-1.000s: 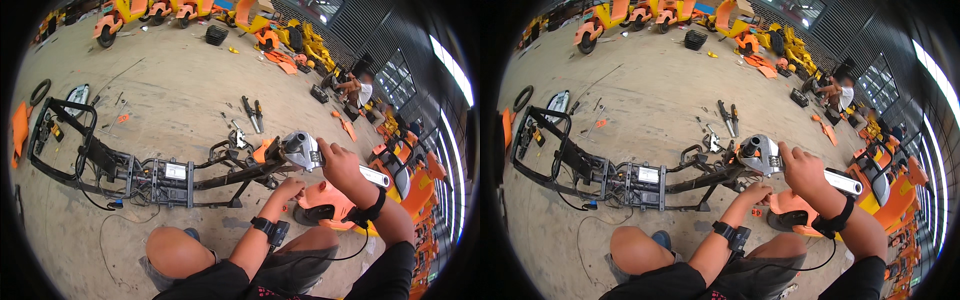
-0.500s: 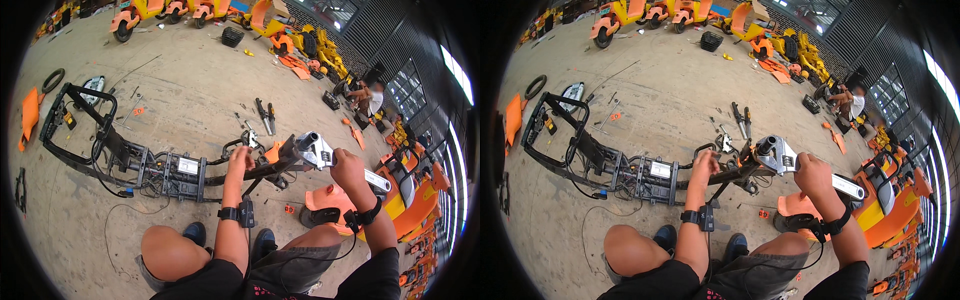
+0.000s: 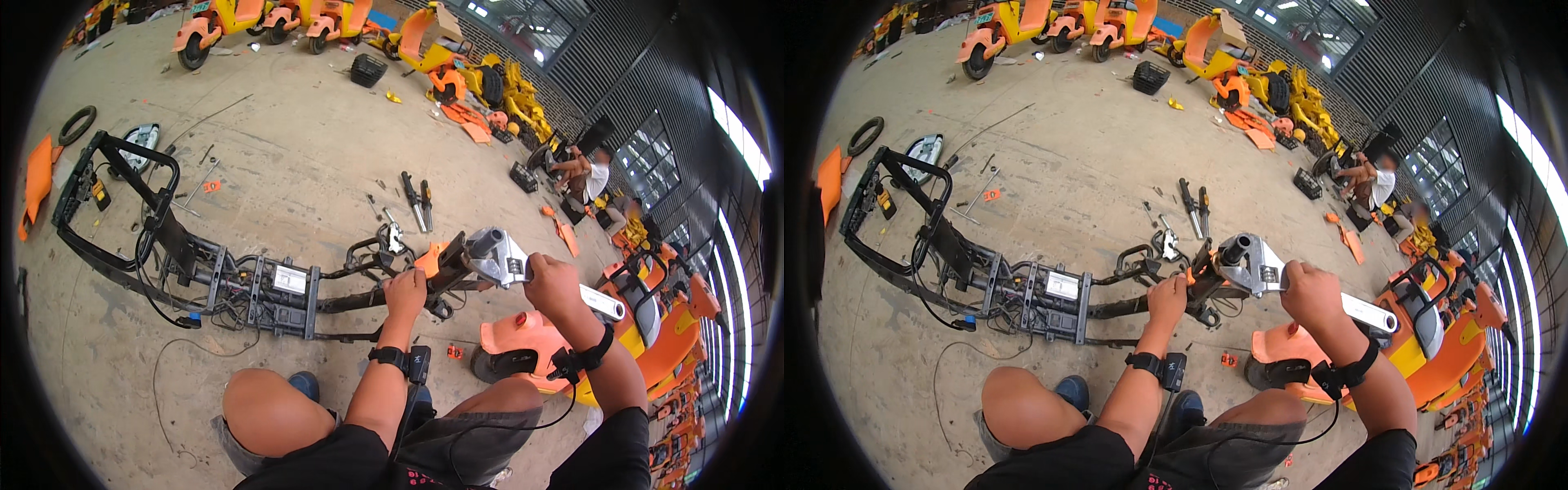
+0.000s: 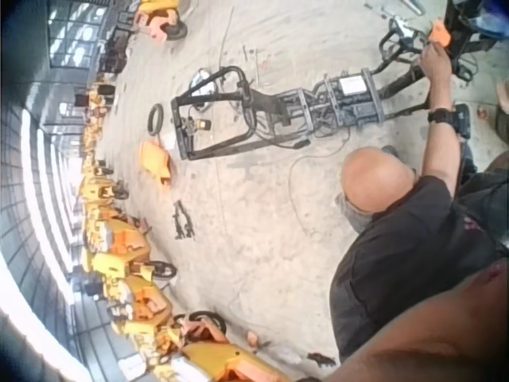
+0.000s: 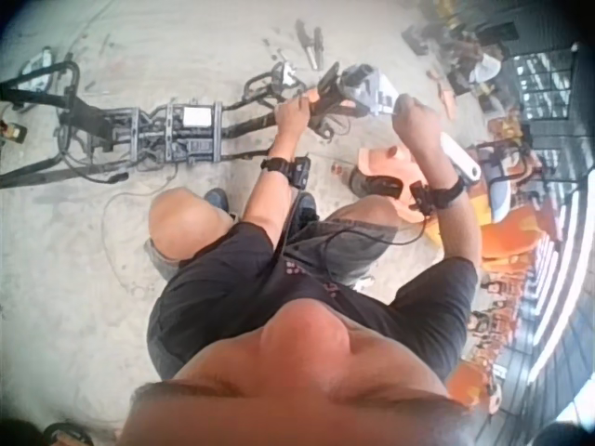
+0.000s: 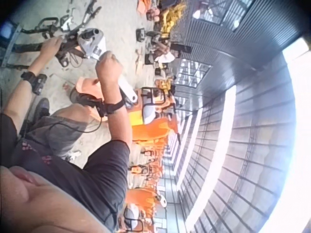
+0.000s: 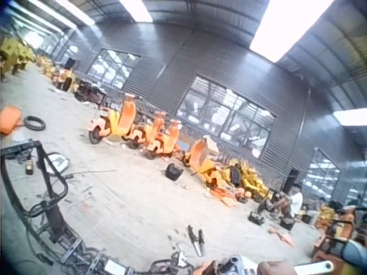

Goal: The person uses an adjustable wrench to tighten a bolt on the steering column of an electric scooter frame. The person repeatedly adjusts the wrench and applies force to secure the component.

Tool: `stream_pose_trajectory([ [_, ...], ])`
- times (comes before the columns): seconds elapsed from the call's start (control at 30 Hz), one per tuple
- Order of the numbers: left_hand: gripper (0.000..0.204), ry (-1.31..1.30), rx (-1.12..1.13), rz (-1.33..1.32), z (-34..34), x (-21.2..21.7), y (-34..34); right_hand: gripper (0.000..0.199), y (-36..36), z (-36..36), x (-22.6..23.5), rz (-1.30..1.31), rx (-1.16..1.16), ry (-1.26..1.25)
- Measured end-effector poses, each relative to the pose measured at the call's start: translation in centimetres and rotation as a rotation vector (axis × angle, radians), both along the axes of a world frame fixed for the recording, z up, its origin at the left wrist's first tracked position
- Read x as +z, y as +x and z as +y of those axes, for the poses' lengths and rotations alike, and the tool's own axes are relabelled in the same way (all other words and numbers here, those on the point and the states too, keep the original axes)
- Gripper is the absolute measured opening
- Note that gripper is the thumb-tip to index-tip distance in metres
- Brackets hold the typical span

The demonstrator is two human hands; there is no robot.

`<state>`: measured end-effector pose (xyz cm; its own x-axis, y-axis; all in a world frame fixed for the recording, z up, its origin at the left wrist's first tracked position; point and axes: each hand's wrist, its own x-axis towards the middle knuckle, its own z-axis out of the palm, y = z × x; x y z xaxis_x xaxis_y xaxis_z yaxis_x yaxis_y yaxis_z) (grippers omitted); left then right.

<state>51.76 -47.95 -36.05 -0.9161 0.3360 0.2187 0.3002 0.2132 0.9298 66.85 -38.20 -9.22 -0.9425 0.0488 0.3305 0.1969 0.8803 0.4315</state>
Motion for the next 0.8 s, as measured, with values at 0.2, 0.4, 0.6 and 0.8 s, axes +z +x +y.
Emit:
stream_pose_trajectory([
  [0.2, 0.055, 0.039, 0.082, 0.045, 1.4, -0.5, 0.4, 0.012, 0.0, -0.3, 0.0, -0.022, 0.003, -0.016],
  [0.4, 0.057, -0.018, 0.096, -0.087, 1.5, 0.3, -0.2, 0.015, -0.1, 0.1, -0.1, -0.037, -0.041, -0.070],
  [0.6, 0.058, 0.024, 0.092, -0.040, 1.4, 0.0, -0.6, 0.016, -0.2, 0.2, -0.3, -0.045, -0.074, -0.084],
  [0.8, 0.054, -0.018, 0.046, -0.037, 1.9, -0.9, -0.8, 0.013, -0.3, 0.0, 0.4, -0.093, -0.075, -0.115],
])
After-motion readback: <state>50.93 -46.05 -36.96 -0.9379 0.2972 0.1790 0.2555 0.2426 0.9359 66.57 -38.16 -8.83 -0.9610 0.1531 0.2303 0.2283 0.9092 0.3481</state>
